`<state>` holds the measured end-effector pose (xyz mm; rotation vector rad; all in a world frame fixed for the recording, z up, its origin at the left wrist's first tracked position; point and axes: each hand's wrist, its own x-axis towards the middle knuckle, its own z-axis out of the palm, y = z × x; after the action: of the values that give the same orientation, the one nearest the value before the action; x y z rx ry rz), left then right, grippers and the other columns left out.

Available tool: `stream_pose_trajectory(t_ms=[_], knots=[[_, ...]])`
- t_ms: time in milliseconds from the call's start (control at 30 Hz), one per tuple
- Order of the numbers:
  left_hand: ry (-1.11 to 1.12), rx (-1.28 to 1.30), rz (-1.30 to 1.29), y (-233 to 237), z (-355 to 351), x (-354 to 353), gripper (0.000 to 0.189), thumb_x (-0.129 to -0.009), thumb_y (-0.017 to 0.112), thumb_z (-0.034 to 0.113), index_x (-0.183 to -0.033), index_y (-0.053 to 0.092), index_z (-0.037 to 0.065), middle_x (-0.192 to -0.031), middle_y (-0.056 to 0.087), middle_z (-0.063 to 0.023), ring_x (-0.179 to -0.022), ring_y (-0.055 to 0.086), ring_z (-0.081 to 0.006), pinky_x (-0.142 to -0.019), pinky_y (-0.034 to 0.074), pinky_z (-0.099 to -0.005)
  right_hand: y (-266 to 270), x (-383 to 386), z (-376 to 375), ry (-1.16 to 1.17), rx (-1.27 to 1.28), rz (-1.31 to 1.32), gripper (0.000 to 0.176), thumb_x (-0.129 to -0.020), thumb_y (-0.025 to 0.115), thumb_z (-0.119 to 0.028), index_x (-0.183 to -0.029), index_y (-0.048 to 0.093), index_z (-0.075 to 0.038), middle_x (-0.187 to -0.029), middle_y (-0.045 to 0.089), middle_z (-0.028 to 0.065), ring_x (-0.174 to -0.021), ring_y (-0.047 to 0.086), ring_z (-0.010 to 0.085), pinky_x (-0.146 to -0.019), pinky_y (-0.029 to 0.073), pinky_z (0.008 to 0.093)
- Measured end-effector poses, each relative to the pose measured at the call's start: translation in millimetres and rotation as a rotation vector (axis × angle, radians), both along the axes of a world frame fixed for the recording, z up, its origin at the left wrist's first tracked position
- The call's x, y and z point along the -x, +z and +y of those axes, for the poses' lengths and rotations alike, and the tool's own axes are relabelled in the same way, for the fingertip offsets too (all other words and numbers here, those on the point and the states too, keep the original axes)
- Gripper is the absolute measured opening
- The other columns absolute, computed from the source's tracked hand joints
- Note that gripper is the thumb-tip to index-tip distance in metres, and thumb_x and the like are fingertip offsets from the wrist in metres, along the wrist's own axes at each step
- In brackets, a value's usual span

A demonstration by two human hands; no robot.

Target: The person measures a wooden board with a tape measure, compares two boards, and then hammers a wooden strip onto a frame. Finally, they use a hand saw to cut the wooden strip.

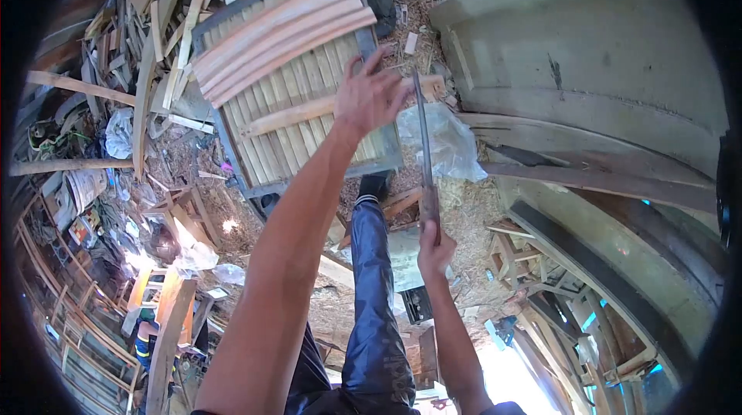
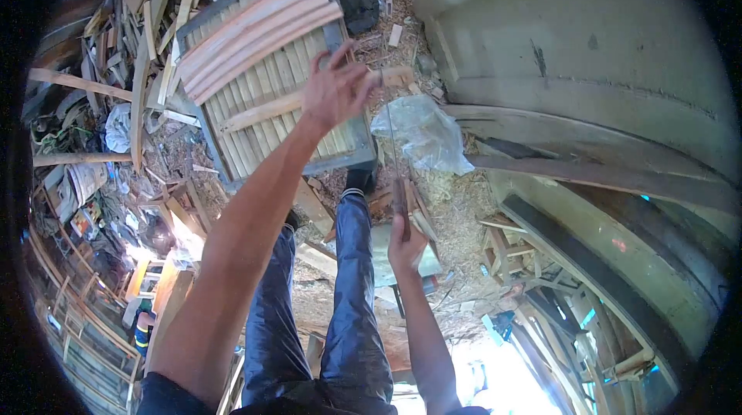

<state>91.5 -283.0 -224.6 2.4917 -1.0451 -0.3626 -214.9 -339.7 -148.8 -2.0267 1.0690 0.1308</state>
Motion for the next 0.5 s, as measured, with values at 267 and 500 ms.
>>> stream_pose_trajectory(t_ms=[267, 500], knots=[[0.011, 0.083, -0.081, -3.4, -1.8, -1.6, 0.034, -0.094, 0.049, 0.042, -0.094, 0.068, 0.014, -0.099, 0.069, -0.0016, -0.133, 0.041, -0.0202, -0.110, 0.024, -0.0505, -7.6, -140.1, -40.2, 0.004, -0.130, 0.032, 0.049, -0.096, 0.054, -0.039, -0.081, 0.063, 0.007, -0.065, 0.058, 0.0232, -0.053, 0.052, 0.0346, -0.055, 0.043, 0.0427], [0.005, 0.041, -0.046, -2.7, -0.2, 3.5, 0.036, -0.095, 0.050, 0.042, -0.091, 0.068, 0.011, -0.100, 0.069, -0.0034, -0.132, 0.043, -0.0212, -0.106, 0.027, -0.0500, -11.3, -7.9, -12.5, 0.039, 0.054, -0.098, 0.031, -0.095, 0.058, -0.031, -0.098, 0.069, -0.001, -0.068, 0.065, 0.0140, -0.054, 0.060, 0.0240, -0.054, 0.046, 0.0371]])
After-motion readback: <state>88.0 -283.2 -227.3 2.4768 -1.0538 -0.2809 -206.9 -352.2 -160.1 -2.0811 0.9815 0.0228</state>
